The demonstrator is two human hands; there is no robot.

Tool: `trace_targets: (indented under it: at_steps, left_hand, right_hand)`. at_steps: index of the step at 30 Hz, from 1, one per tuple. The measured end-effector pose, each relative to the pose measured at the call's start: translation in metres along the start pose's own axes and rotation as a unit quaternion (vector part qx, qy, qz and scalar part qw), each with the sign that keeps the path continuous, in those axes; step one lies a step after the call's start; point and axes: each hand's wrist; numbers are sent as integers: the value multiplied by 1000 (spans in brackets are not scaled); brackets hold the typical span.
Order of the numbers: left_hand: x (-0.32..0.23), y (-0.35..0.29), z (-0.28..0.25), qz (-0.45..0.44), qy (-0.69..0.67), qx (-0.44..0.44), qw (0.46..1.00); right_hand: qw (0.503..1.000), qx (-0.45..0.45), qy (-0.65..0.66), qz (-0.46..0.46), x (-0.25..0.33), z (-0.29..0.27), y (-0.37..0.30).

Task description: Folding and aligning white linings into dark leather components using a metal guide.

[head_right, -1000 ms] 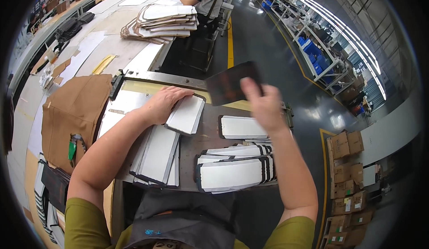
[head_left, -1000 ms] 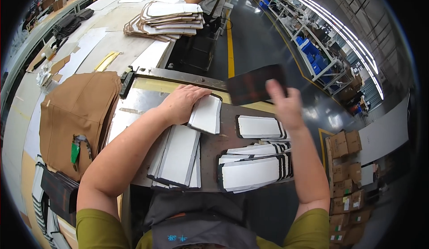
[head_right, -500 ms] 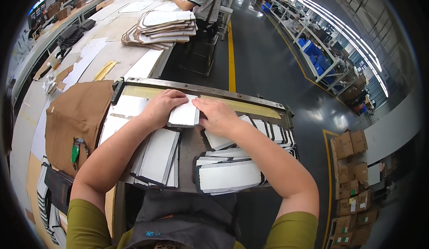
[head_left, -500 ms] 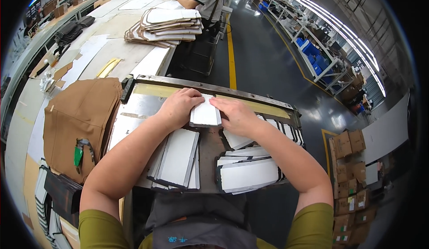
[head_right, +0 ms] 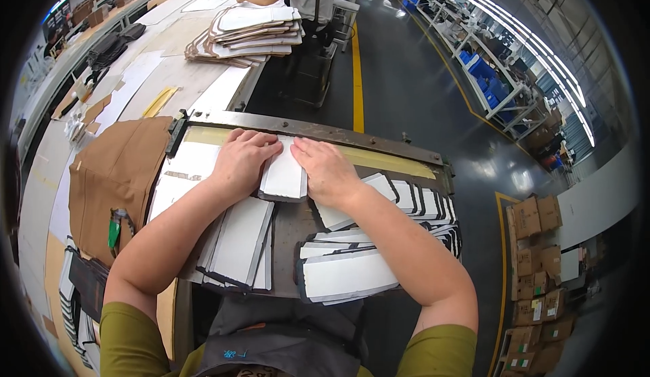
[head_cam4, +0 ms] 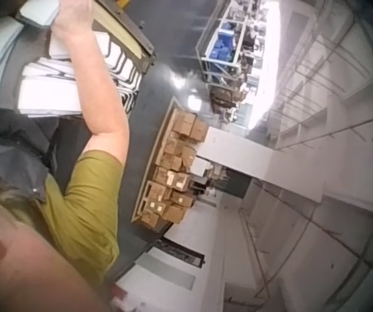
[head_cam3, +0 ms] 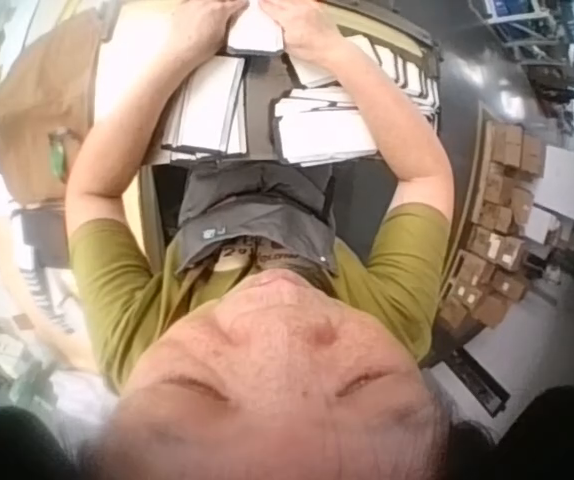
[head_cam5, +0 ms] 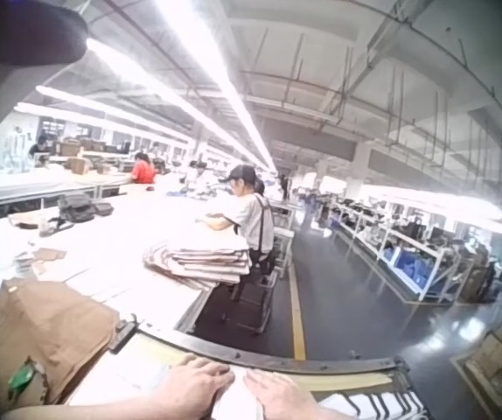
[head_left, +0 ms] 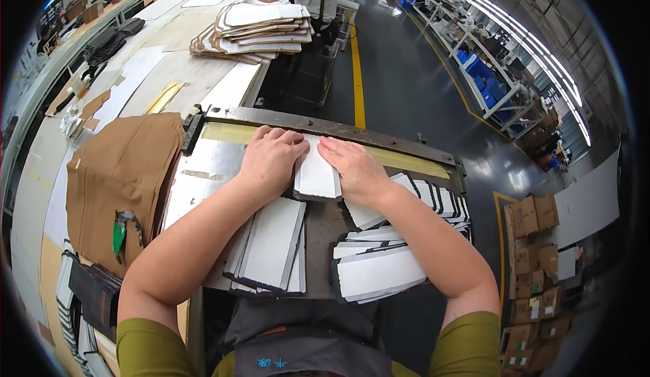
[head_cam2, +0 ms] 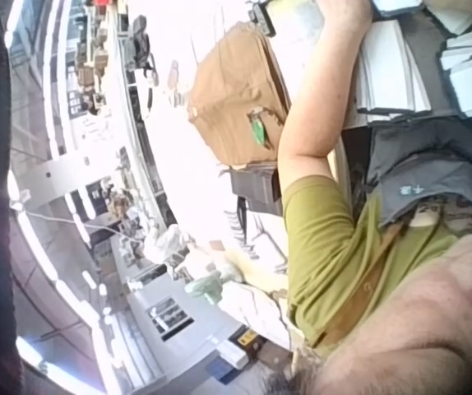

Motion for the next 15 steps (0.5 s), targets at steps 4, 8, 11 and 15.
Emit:
trace_targets:
  at_steps: [4,8,11,15]
  left_hand:
    - [0,-2,-2,-9,-4,-18,1000]
    - [-3,-1,-6,-15,-11,1,1000]
    - [-3,-3,-5,-7,-7,-15,1000]
    - [-1,-1,-8,-16,-13,13,1000]
  right_hand:
    - [1000,9,21,4,5,-8,-1]
    - [999,-15,32,-10,4,-6,-3]
    - [999,-15,48,-5,8,-7,-3]
    - [997,-7,72,7,7,-6,-2]
Point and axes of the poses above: each hand's wrist, its own y-axis towards the middle knuckle, its own z-axis out of the palm, x = y × z, and after that the axes turned 5 degrees about x, right-handed
